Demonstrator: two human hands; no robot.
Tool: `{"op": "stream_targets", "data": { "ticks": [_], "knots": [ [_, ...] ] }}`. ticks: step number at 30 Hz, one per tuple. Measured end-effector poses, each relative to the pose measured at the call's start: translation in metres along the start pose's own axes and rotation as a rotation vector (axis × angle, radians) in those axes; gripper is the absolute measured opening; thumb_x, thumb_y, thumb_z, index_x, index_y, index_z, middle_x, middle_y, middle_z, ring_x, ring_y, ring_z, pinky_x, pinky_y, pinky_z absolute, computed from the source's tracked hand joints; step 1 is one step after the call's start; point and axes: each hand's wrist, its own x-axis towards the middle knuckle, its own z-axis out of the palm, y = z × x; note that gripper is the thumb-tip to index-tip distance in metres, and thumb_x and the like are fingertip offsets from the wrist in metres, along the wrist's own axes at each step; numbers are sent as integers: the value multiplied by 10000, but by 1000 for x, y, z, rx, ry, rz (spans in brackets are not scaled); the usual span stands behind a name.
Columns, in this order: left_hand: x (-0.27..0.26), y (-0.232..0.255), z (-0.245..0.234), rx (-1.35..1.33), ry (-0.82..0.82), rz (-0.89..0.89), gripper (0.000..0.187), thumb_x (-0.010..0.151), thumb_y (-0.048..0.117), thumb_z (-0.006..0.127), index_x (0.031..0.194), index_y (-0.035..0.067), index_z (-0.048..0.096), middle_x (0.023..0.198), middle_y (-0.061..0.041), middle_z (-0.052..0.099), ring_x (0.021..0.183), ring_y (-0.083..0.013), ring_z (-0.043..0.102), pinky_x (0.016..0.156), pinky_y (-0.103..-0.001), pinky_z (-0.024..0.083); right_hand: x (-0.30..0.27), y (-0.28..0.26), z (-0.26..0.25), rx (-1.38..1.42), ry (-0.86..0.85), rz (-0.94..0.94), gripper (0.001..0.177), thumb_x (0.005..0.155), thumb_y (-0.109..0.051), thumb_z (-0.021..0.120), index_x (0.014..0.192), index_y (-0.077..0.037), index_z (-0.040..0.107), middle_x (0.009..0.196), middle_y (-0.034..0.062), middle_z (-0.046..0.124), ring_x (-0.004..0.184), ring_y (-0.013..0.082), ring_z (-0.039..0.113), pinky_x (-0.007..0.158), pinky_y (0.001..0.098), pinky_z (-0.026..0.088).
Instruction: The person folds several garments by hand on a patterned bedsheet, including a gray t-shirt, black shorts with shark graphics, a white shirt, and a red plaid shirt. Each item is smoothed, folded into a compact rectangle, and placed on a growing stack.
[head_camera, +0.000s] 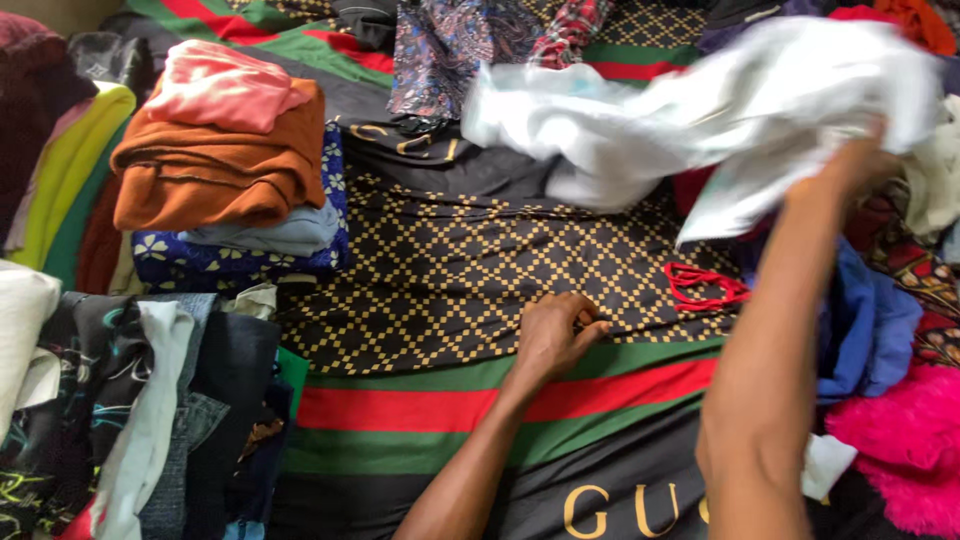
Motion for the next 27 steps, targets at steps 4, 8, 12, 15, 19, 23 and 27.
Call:
{"op": "stream_targets", "data": {
  "ticks": [4, 8, 12, 15, 19, 23, 27],
  "knots": [
    [-1, 4, -1, -1, 13, 9, 247, 844, 373, 778, 894, 132, 749, 882, -42, 743, 881, -287, 670, 812, -482, 447, -11, -7, -10, -217, 243, -141, 782, 992, -493, 795, 1469, 13, 438, 1384, 266, 514, 1259, 414, 533, 1046, 526, 456],
    [-3, -5, 4, -7, 3, 10, 259, 859, 382, 773, 912, 132, 735, 899, -39, 737, 884, -284, 664, 813, -483, 447, -103, -93, 80, -50, -140, -613, 749, 909, -412, 867, 1451, -46, 503, 1469, 330, 406, 1346, 490, 403, 1051, 597, 366],
    [-5, -12, 12, -5, -8, 63, 232, 862, 336, 758, 938, 122, 713, 922, -63, 722, 910, -311, 656, 791, -498, 446, -179, -141, 171, -244, -479, -752, 747, 825, -331, 939, 1432, -105, 567, 1555, 394, 298, 1433, 565, 272, 1056, 667, 276],
    [0, -14, 7, 68, -14, 75, 237, 838, 285, 760, 962, 94, 694, 920, -100, 701, 914, -341, 645, 775, -509, 437, -173, -143, 210, -403, -636, -484, 619, 823, -355, 856, 1366, -181, 617, 1476, 223, 537, 1422, 421, 455, 1138, 648, 322],
    [0, -8, 0, -13, -18, 70, 247, 860, 278, 749, 997, 81, 691, 939, -111, 707, 900, -346, 645, 763, -507, 432, -160, -135, 223, -301, -609, -197, 735, 728, -238, 871, 1326, -4, 514, 1205, 252, 646, 1107, 421, 607, 930, 619, 432],
    [5, -15, 4, -194, -47, -101, 230, 875, 290, 754, 990, 94, 718, 886, -75, 743, 859, -250, 682, 780, -427, 491, -145, -160, 174, 145, -915, -249, 345, 873, -157, 762, 1172, -3, 688, 1036, 158, 740, 868, 237, 711, 806, 410, 577],
    [9, -33, 14, -640, 146, -166, 317, 932, 246, 717, 1155, 38, 632, 977, -58, 722, 886, -144, 694, 810, -302, 566, -129, -206, 31, 453, -1137, -128, 307, 916, -118, 666, 1171, 52, 666, 954, 98, 699, 816, 146, 668, 750, 326, 568]
  ]
}}
